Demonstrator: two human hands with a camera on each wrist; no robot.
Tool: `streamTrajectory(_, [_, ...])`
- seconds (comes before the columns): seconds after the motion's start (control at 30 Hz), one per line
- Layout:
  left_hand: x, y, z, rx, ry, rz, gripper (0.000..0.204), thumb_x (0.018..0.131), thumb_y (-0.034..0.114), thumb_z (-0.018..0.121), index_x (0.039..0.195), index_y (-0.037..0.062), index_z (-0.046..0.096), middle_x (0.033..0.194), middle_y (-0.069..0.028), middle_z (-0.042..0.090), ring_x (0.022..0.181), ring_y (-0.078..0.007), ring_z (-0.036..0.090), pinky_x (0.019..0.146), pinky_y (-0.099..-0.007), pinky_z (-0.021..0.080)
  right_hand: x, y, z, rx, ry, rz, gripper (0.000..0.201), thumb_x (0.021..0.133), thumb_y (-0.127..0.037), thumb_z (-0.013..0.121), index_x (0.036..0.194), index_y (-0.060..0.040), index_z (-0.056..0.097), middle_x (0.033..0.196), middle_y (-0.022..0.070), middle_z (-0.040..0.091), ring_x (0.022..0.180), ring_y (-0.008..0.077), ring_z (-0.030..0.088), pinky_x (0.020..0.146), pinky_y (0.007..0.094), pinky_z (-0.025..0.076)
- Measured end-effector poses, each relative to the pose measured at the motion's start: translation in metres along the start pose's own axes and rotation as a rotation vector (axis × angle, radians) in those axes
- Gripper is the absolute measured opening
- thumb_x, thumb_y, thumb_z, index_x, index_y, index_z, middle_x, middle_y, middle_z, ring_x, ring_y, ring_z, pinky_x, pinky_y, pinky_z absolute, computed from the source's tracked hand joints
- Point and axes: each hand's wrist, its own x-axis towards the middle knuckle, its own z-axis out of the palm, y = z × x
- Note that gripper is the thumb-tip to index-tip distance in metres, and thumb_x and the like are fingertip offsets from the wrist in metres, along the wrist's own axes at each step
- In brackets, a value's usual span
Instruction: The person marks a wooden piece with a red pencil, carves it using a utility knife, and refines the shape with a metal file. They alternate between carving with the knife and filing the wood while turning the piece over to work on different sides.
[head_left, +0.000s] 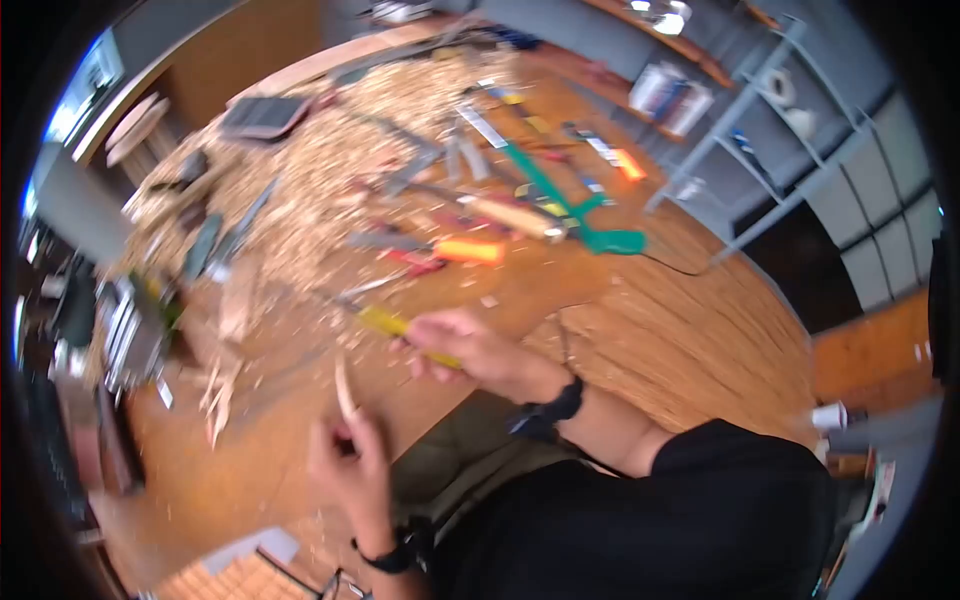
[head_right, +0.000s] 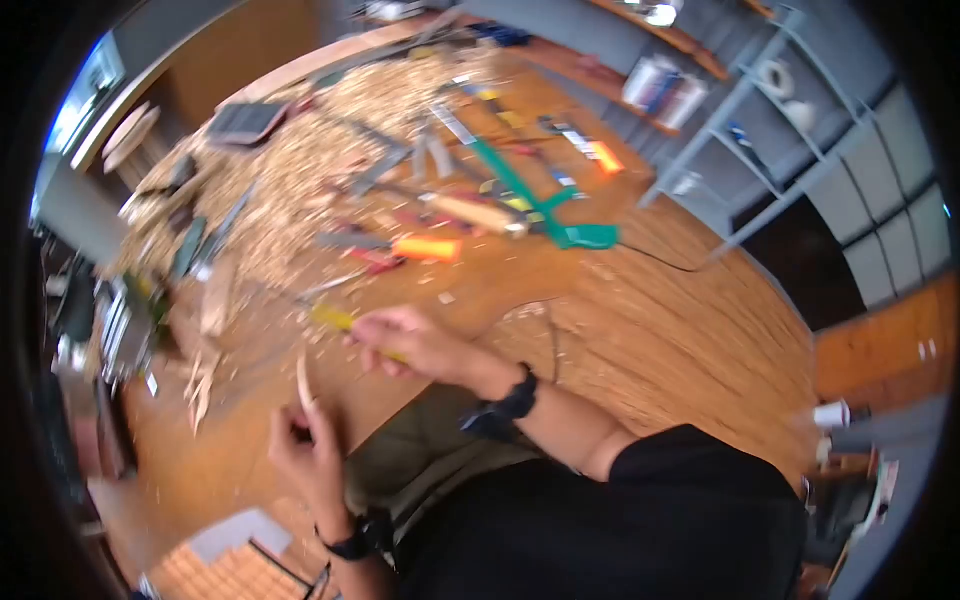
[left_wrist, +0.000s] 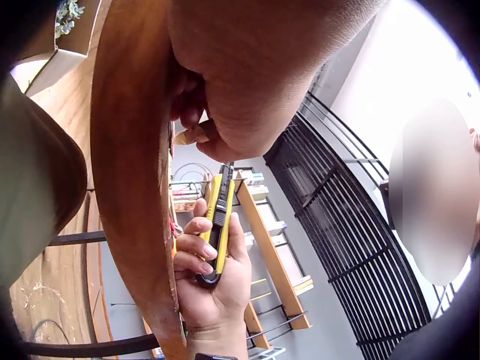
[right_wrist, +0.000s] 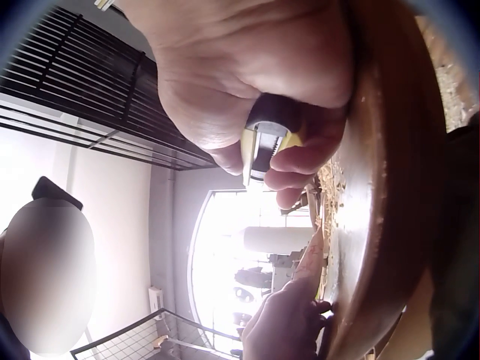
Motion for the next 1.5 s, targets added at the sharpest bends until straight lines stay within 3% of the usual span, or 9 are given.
streamTrajectory(0.07, [-0.002,0.008,-0.013,0.06,0.01,-0.057,0.031,0.091,0.01,0.071,0.072,0.0024,0.048,0.062,-0.0013,0.045,0.058,-0.01,0.042,0.053,-0.0276,0.035,0.011,0.006,0.013,0.048,-0.21,0.053,0.045,0.107,-0.042,0.052,0.116,-0.0011,0.067,0.083,0.0021,0.067,0.06,0.0042,0.055,0.052,0.0178,0.041])
streamTrajectory(0.17, [-0.003,-0.003,-0.018,0.174,-0.004,0.031,0.031,0.09,0.009,0.073,0.073,0.0011,0.048,0.063,-0.0051,0.047,0.058,-0.0119,0.044,0.052,-0.0288,0.035,0.01,0.009,0.006,0.064,-0.139,0.058,0.045,0.107,-0.043,0.052,0.117,-0.0005,0.067,0.083,0.0029,0.067,0.06,0.0047,0.055,0.053,0.0188,0.043])
streamTrajectory(0.2, [-0.002,-0.002,-0.018,0.142,0.004,0.02,0.031,0.085,0.01,0.077,0.072,0.0034,0.049,0.065,-0.0115,0.047,0.055,-0.0273,0.047,0.052,-0.0372,0.037,0.006,0.008,0.008,0.029,-0.122,0.035,0.047,0.107,-0.044,0.052,0.117,-0.0004,0.067,0.083,0.0029,0.067,0.06,0.0046,0.056,0.054,0.0191,0.043])
streamTrajectory(0.33, [-0.001,0.002,-0.018,0.2,-0.019,0.023,0.032,0.084,0.01,0.078,0.073,0.0037,0.048,0.066,-0.0121,0.046,0.058,-0.03,0.048,0.054,-0.0395,0.038,0.004,0.006,0.01,-0.042,-0.125,0.058,0.053,0.107,-0.047,0.05,0.119,0.0016,0.065,0.084,0.0052,0.068,0.061,0.0047,0.057,0.054,0.0188,0.043])
streamTrajectory(0.83, [0.005,-0.009,-0.015,0.318,0.014,0.076,0.022,0.079,0.007,0.081,0.087,0.0069,0.061,0.082,-0.0072,0.061,0.074,-0.0265,0.059,0.065,-0.0379,0.043,-0.012,-0.013,0.017,-0.318,-0.12,0.242,0.055,0.108,-0.043,0.047,0.128,0.007,0.059,0.096,0.0102,0.069,0.074,0.0124,0.063,0.066,0.0254,0.05])
streamTrajectory(1.03, [0.007,-0.015,-0.015,0.304,0.004,0.081,0.026,0.078,0.008,0.081,0.1,0.0035,0.068,0.088,-0.0071,0.065,0.076,-0.0243,0.061,0.065,-0.0352,0.044,-0.011,-0.033,0.02,-0.743,-0.271,0.275,0.039,0.105,-0.031,0.056,0.123,0.0033,0.062,0.086,0.0064,0.068,0.075,0.0121,0.065,0.069,0.0267,0.051])
streamTrajectory(1.07, [0.008,-0.015,-0.016,0.318,-0.004,0.092,0.027,0.079,0.009,0.08,0.102,0.0032,0.069,0.089,-0.0064,0.065,0.075,-0.0228,0.061,0.065,-0.0342,0.043,-0.012,-0.029,0.023,-0.817,-0.243,0.185,0.052,0.105,-0.043,0.051,0.118,0.0055,0.064,0.075,0.0035,0.063,0.062,0.0076,0.055,0.058,0.0223,0.043])
streamTrajectory(1.2, [0.009,-0.01,-0.02,0.277,-0.065,0.013,0.034,0.077,0.003,0.082,0.108,0.0014,0.067,0.091,-0.0105,0.066,0.077,-0.028,0.061,0.068,-0.038,0.045,-0.01,-0.033,0.027,-0.91,-0.234,0.196,0.049,0.104,-0.041,0.055,0.116,0.0058,0.065,0.074,0.0042,0.062,0.061,0.0076,0.055,0.058,0.0221,0.042])
streamTrajectory(1.5, [0.01,-0.011,-0.02,0.378,-0.141,0.018,0.043,0.08,0.009,0.08,0.121,-0.0013,0.069,0.091,-0.0074,0.064,0.073,-0.0228,0.059,0.065,-0.0352,0.042,-0.004,-0.039,0.025,-1.063,-0.276,0.282,0.044,0.106,-0.039,0.051,0.109,0.0027,0.061,0.071,0.0035,0.057,0.061,0.0117,0.055,0.059,0.0263,0.043])
